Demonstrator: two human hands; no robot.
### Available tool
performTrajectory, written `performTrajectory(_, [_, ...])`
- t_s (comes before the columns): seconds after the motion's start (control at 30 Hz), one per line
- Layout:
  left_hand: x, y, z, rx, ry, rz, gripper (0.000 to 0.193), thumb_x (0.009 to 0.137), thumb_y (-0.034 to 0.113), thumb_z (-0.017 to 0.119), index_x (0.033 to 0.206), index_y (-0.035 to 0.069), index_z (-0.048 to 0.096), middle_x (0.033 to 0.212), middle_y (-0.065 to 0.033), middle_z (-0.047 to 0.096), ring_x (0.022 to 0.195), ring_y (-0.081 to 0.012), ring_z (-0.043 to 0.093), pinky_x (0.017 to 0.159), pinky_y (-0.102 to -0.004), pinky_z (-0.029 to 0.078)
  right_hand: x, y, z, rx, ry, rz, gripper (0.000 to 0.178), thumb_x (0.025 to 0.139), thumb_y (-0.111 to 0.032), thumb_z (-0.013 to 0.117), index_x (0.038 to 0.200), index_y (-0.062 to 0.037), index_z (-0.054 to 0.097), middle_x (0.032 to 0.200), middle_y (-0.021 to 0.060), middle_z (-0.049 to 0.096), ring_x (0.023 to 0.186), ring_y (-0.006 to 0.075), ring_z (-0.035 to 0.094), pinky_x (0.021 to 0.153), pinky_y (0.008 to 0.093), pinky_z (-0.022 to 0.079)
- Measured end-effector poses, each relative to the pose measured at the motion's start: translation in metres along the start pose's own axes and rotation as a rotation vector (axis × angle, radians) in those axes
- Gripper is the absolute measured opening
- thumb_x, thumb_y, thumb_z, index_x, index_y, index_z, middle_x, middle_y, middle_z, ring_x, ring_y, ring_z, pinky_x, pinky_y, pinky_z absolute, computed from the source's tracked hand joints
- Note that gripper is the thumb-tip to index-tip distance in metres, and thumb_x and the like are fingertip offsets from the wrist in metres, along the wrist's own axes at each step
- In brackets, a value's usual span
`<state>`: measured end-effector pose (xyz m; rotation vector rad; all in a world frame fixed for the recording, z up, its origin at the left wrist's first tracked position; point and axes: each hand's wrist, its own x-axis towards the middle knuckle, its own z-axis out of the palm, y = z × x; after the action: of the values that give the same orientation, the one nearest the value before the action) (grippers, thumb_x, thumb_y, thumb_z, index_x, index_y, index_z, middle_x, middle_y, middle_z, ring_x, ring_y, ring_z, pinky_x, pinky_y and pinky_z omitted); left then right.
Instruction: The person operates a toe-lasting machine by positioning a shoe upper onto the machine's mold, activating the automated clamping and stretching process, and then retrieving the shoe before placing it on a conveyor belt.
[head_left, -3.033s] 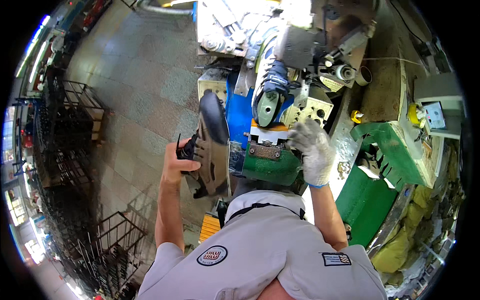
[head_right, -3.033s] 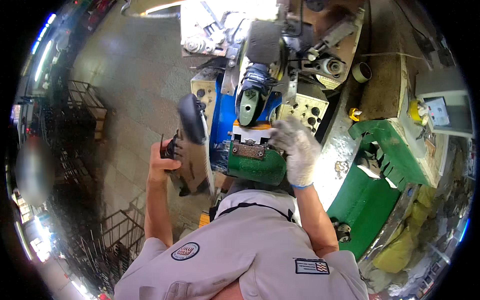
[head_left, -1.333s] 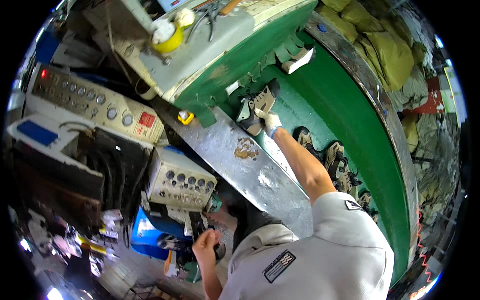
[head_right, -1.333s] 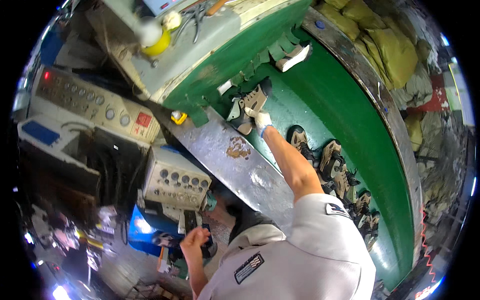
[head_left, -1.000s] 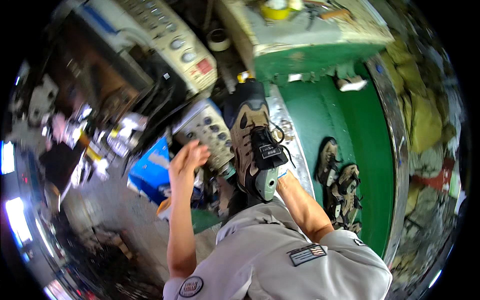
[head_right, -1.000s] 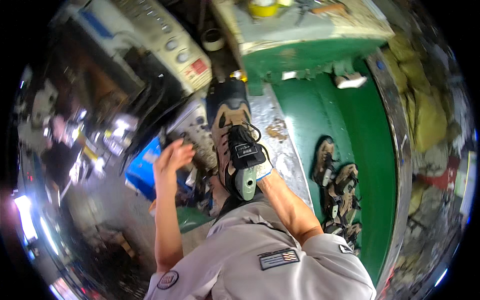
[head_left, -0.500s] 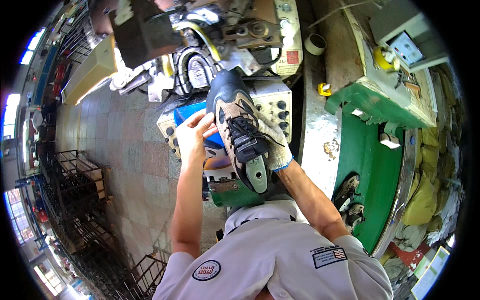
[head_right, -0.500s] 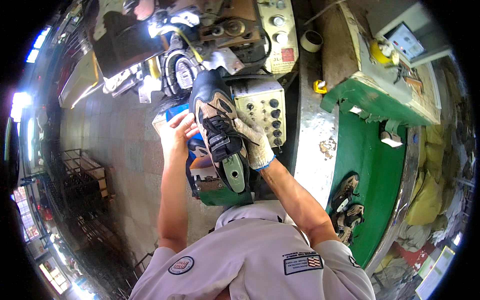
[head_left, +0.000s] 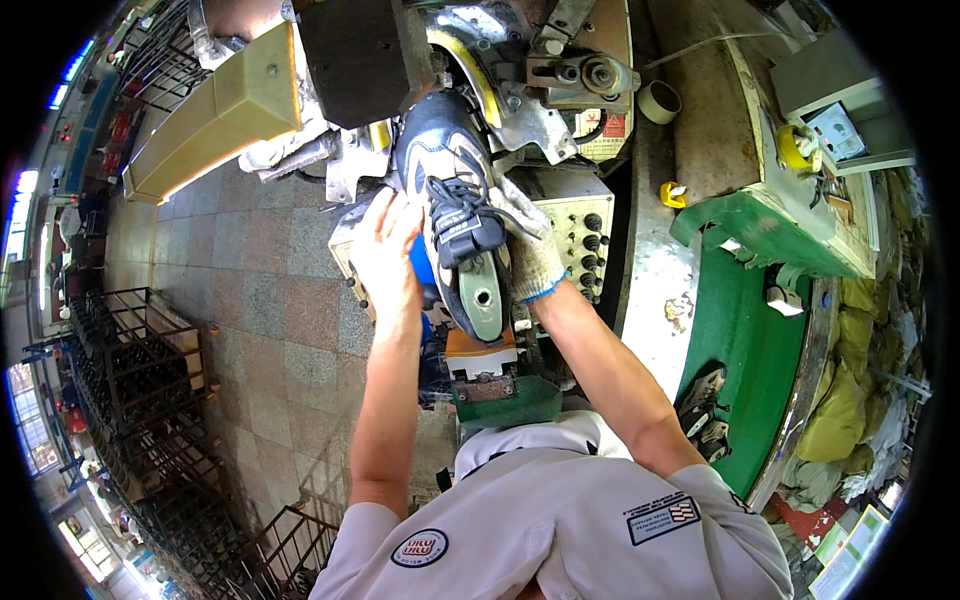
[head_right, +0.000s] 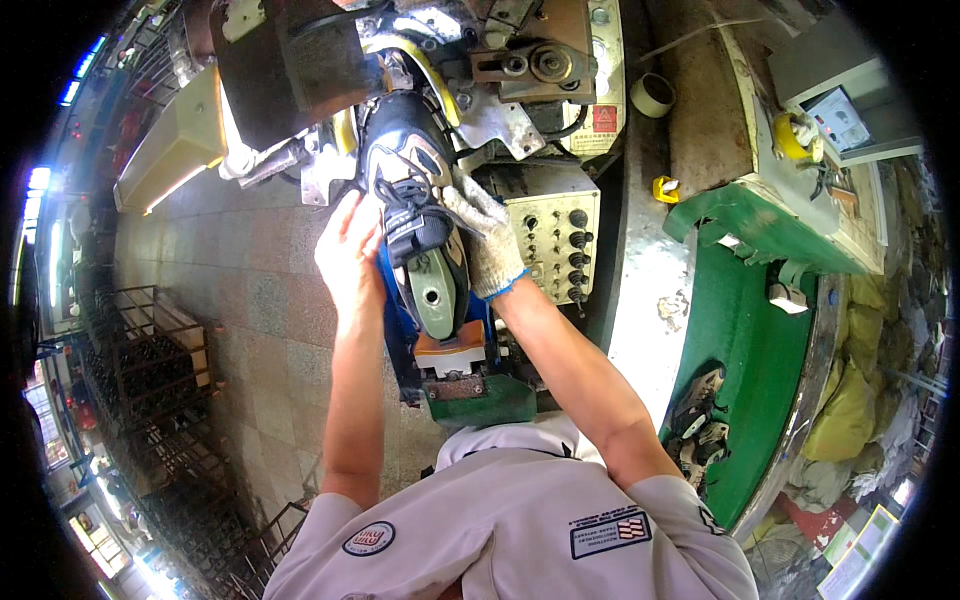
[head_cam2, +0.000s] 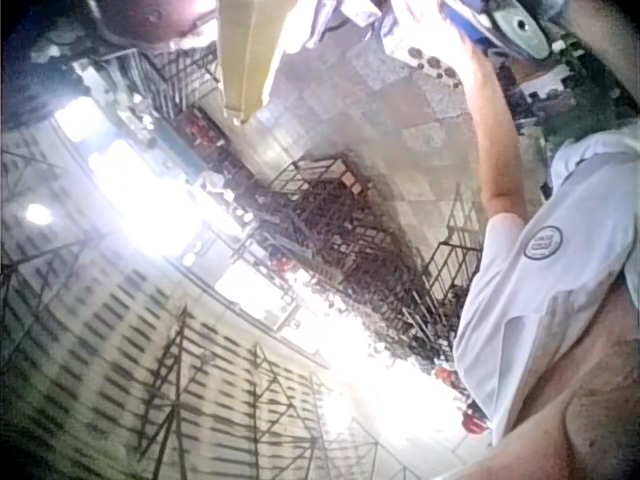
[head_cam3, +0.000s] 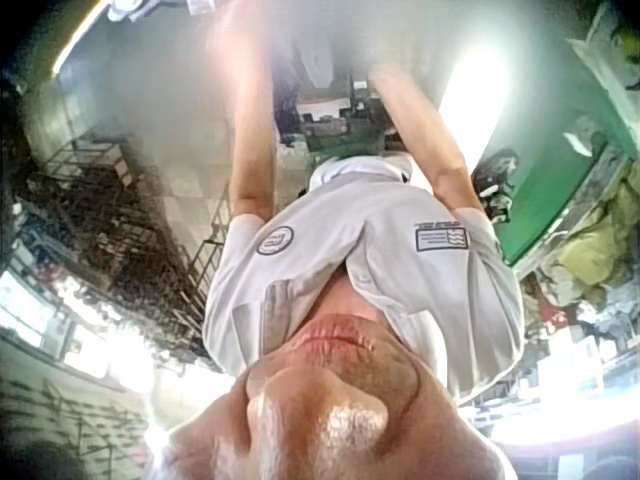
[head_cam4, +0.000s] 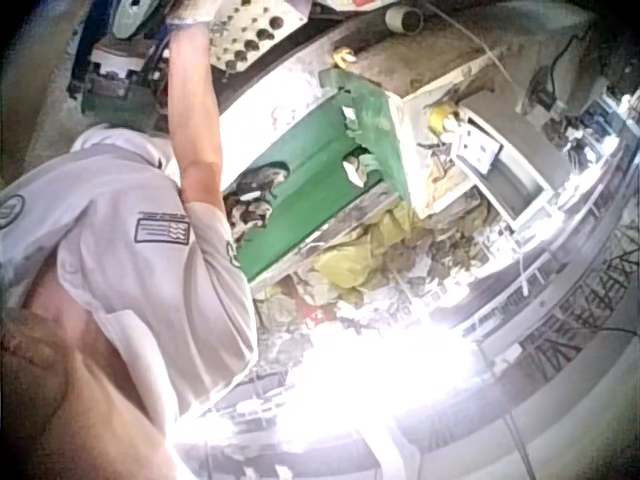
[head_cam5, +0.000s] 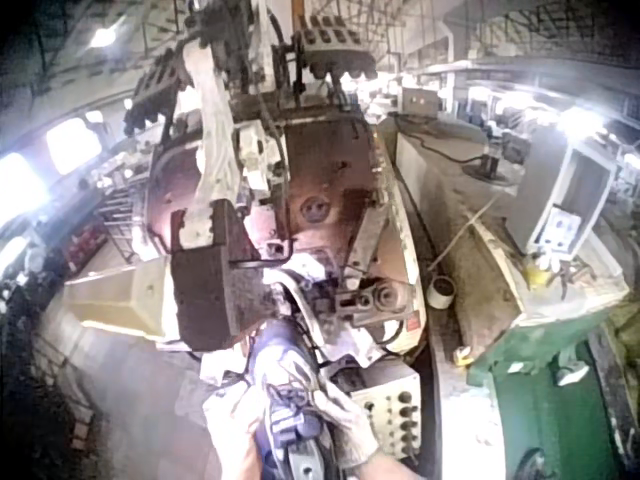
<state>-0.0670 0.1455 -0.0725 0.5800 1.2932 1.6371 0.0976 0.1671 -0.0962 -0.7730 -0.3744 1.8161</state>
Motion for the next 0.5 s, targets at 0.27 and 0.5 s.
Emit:
performTrajectory(0.27, [-0.013,-0.048,0.002,-0.182,-0.085,-0.464,0.047,0.105,0.046,0.047,0.108,0.005,0.071,0.095,-0.0004,0.071,0.081,-0.0101,0.065,0.073,-0.0273,0.051,0.005,0.007,-0.003,-0.141,0.026,-0.054,0.037,0.098,-0.023,0.066,0.127,0.0012,0.065,0.115,0.0082,0.070,0.102,0.0134,0.065,0.090,0.0276,0.052])
performTrajectory(0.5, [0.007,-0.049,-0.018,0.146,-0.167,-0.263,0.043,0.107,0.040,0.047,0.097,0.006,0.071,0.083,0.0031,0.067,0.071,-0.0062,0.058,0.066,-0.0242,0.047,0.014,0.045,-0.010,-0.063,0.048,-0.167,0.035,0.102,-0.022,0.061,0.128,0.0021,0.065,0.113,0.0067,0.071,0.096,0.0099,0.065,0.085,0.0248,0.052])
